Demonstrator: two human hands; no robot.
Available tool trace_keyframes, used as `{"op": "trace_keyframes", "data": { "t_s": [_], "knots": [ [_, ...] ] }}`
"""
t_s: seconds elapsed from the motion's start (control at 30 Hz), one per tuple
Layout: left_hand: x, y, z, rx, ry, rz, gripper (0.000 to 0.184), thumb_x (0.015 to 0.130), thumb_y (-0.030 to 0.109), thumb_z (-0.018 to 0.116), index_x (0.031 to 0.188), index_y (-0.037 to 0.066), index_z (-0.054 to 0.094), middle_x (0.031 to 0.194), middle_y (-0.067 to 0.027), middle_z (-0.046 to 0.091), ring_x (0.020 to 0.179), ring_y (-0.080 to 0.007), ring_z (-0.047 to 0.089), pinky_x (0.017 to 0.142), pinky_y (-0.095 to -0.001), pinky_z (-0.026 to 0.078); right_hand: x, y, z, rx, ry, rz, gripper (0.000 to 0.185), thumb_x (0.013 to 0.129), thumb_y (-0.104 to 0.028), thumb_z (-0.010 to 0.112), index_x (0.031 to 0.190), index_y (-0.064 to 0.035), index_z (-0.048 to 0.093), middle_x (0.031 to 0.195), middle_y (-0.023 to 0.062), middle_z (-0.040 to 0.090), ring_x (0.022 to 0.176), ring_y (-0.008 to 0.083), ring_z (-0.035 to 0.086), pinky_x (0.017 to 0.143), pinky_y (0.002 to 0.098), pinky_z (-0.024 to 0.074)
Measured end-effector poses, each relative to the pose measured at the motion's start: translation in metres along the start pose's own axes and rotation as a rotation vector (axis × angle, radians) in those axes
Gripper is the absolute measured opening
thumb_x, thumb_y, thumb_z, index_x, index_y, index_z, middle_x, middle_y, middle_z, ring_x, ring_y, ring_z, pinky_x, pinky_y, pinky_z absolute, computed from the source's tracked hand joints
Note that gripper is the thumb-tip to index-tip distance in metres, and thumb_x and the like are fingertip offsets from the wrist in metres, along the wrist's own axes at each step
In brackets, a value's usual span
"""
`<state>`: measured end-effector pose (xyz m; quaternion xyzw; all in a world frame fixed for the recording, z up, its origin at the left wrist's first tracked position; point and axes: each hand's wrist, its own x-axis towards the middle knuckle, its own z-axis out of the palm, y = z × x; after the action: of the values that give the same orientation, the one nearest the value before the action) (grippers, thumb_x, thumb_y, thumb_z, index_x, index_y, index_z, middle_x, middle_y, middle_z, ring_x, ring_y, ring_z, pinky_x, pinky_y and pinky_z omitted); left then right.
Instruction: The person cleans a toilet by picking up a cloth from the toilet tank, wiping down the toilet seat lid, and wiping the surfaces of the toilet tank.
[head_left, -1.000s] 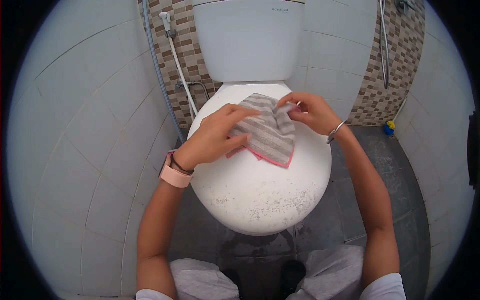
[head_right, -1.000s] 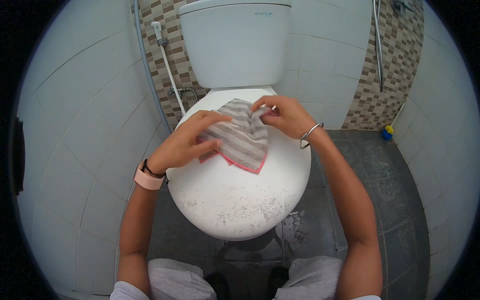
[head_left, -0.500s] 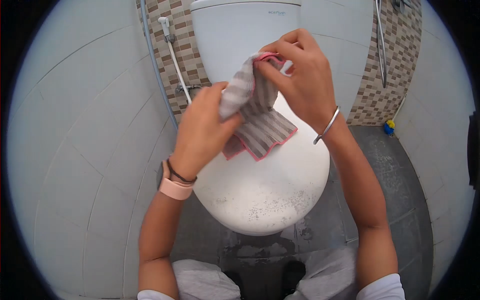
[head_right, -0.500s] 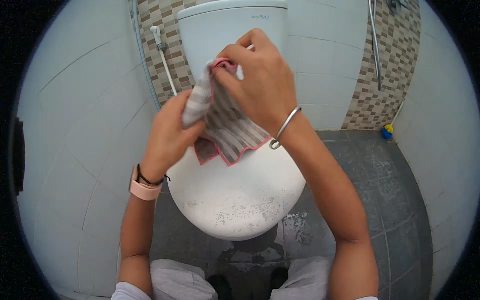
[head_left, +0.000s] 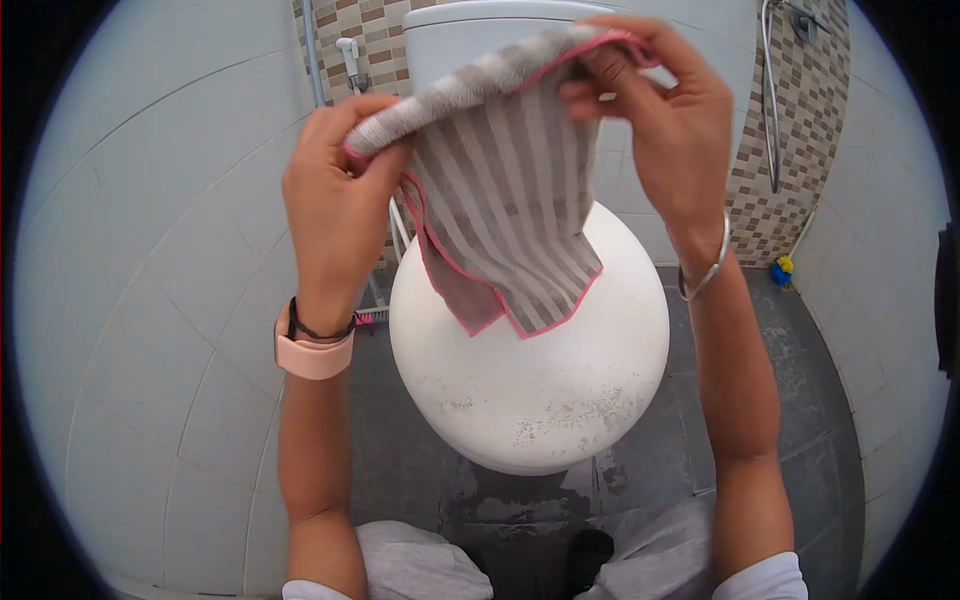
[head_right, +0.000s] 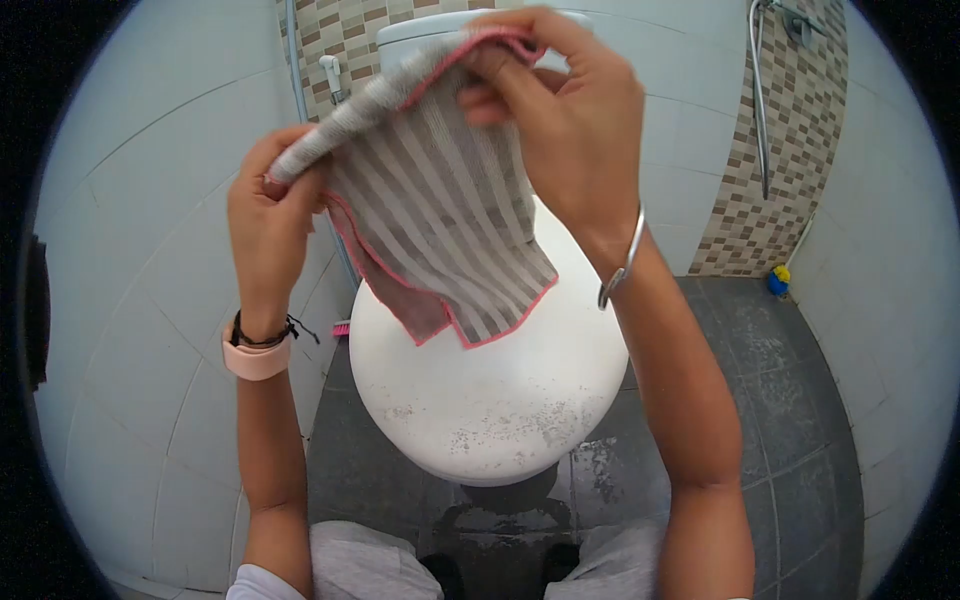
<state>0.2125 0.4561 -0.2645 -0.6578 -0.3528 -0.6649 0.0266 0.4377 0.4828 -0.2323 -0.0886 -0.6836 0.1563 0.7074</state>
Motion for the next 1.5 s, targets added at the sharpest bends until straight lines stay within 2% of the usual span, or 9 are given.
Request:
{"op": "trace_keyframes", "data": {
  "t_s": [0.23,0.57,0.77,0.8,0.9,1.0,1.13,1.27,1.5],
  "knots": [
    [0.037,0.054,-0.013,-0.089,0.067,0.193,0.023,0.092,0.005,0.065,0.114,0.005,0.067,0.088,0.0031,0.066,0.071,-0.0015,0.054,0.061,-0.0169,0.04,0.047,-0.036,-0.009,-0.17,0.085,-0.416,0.019,0.093,-0.006,0.067,0.111,0.0014,0.064,0.096,0.0092,0.071,0.079,0.0166,0.07,0.07,0.0253,0.06],
    [0.048,-0.008,0.024,-0.238,-0.164,-0.297,0.016,0.092,0.009,0.065,0.106,0.0,0.067,0.085,-0.0009,0.064,0.076,-0.0078,0.065,0.063,-0.0206,0.053,0.046,0.033,-0.025,-0.316,-0.021,-0.01,0.021,0.088,-0.001,0.067,0.11,0.0005,0.067,0.097,0.0041,0.069,0.096,0.0142,0.066,0.087,0.0262,0.0546],
    [0.037,0.008,0.031,-0.51,-0.032,-0.06,0.019,0.093,0.008,0.061,0.109,-0.003,0.063,0.104,-0.0064,0.063,0.095,-0.017,0.069,0.083,-0.0296,0.06,0.03,0.026,-0.023,-0.222,0.024,-0.185,0.03,0.09,0.006,0.062,0.119,-0.0018,0.064,0.112,0.0022,0.064,0.1,0.0101,0.06,0.088,0.0235,0.0506],
    [0.034,0.009,0.031,-0.563,-0.02,-0.041,0.017,0.092,0.007,0.062,0.107,-0.001,0.064,0.1,-0.0041,0.065,0.087,-0.012,0.068,0.073,-0.0261,0.058,0.027,0.022,-0.029,-0.271,-0.011,-0.226,0.032,0.089,0.009,0.06,0.12,0.0,0.062,0.113,0.0028,0.064,0.099,0.0089,0.059,0.086,0.0229,0.0503],
    [0.023,0.013,-0.001,-0.183,-0.291,-0.114,0.016,0.09,0.007,0.064,0.105,0.003,0.066,0.092,-0.0008,0.067,0.077,-0.0088,0.063,0.065,-0.0263,0.053,0.004,-0.015,-0.041,-0.4,-0.156,-0.022,0.032,0.081,0.008,0.066,0.111,-0.004,0.067,0.099,0.003,0.067,0.09,0.0112,0.064,0.078,0.0254,0.0542],
    [0.019,0.01,-0.032,0.016,-0.939,0.034,0.022,0.087,0.01,0.067,0.109,0.006,0.068,0.087,-0.0019,0.069,0.074,-0.0118,0.063,0.062,-0.0263,0.05,-0.013,-0.057,-0.061,-0.705,-0.724,0.219,0.029,0.078,0.004,0.072,0.105,-0.0046,0.068,0.095,0.0052,0.069,0.083,0.0148,0.066,0.072,0.0281,0.0545],
    [-0.003,-0.008,-0.025,-0.132,-1.512,-0.107,0.021,0.087,0.013,0.069,0.107,0.008,0.07,0.087,-0.0028,0.071,0.074,-0.0132,0.066,0.063,-0.0265,0.05,-0.023,-0.062,-0.06,-0.476,-1.392,0.485,0.026,0.079,-0.003,0.072,0.104,-0.0045,0.065,0.094,0.0104,0.07,0.082,0.023,0.07,0.07,0.0349,0.0551],
    [-0.001,0.0,-0.01,-0.073,-1.818,-0.168,0.019,0.09,0.013,0.069,0.107,0.006,0.069,0.085,-0.003,0.072,0.073,-0.0117,0.066,0.065,-0.0256,0.052,-0.035,-0.055,-0.056,-0.322,-1.568,0.484,0.03,0.081,-0.006,0.07,0.111,-0.0049,0.063,0.09,0.0118,0.07,0.08,0.0229,0.07,0.069,0.035,0.0549],
    [0.014,-0.058,-0.01,-0.237,-0.94,-0.358,0.033,0.092,0.022,0.069,0.119,0.005,0.063,0.1,-0.0025,0.065,0.077,-0.0095,0.062,0.07,-0.0243,0.052,-0.014,0.016,-0.06,-0.401,-0.761,0.479,0.032,0.086,-0.007,0.069,0.117,-0.0036,0.063,0.082,0.0081,0.067,0.066,0.0134,0.067,0.059,0.0291,0.0534]
  ]
}}
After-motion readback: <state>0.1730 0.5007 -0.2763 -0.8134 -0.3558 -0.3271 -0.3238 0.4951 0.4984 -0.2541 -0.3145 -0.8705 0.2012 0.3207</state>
